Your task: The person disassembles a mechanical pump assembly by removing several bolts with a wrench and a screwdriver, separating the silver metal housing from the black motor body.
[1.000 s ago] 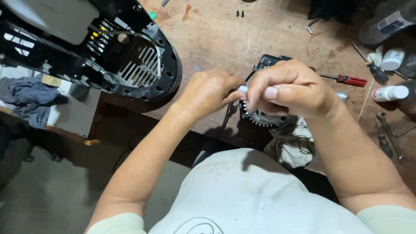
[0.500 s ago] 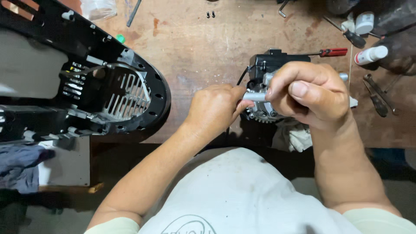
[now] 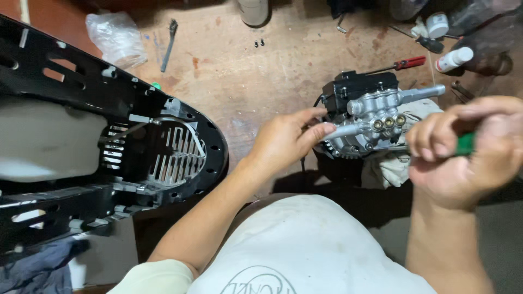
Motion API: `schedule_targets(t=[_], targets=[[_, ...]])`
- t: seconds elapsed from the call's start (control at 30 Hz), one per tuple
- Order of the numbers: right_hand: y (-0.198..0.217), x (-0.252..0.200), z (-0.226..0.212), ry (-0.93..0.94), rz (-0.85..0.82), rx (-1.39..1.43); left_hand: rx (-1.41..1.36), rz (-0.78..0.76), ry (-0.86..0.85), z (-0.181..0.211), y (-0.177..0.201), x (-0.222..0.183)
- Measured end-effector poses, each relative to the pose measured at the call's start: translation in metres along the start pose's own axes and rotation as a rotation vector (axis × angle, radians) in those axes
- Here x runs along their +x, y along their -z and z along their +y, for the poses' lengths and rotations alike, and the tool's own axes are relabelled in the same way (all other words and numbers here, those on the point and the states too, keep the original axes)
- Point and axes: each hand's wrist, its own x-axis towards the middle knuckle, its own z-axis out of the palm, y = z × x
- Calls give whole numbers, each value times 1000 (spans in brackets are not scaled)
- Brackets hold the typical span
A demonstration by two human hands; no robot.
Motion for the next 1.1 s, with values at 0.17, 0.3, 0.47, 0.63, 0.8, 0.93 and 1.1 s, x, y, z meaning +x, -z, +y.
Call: schedule_targets(t=[0.17,0.3,0.47,0.63,0.8,0.93,1.1], targets=[[167,-52,38,123,-100,-369,-135,169,170,-125,-18,105],[137,-89,39,-132,75,-346,65,326,375,-246,-64,232],[133,-145,67,-280,313,-261,230,228,272,-324,-89,293],[111,-140,53,-357,442,-171,302,286,186,-352,-97,287],[77,-109,43,-324,276,-115,-42,406,231,-307,-51,244],[30,-83,29,-331,26,-492,-255,382,15,-111,58,102],[-21,-73,48,-345,-153,-352,-203,18,-393,39,69,-22]])
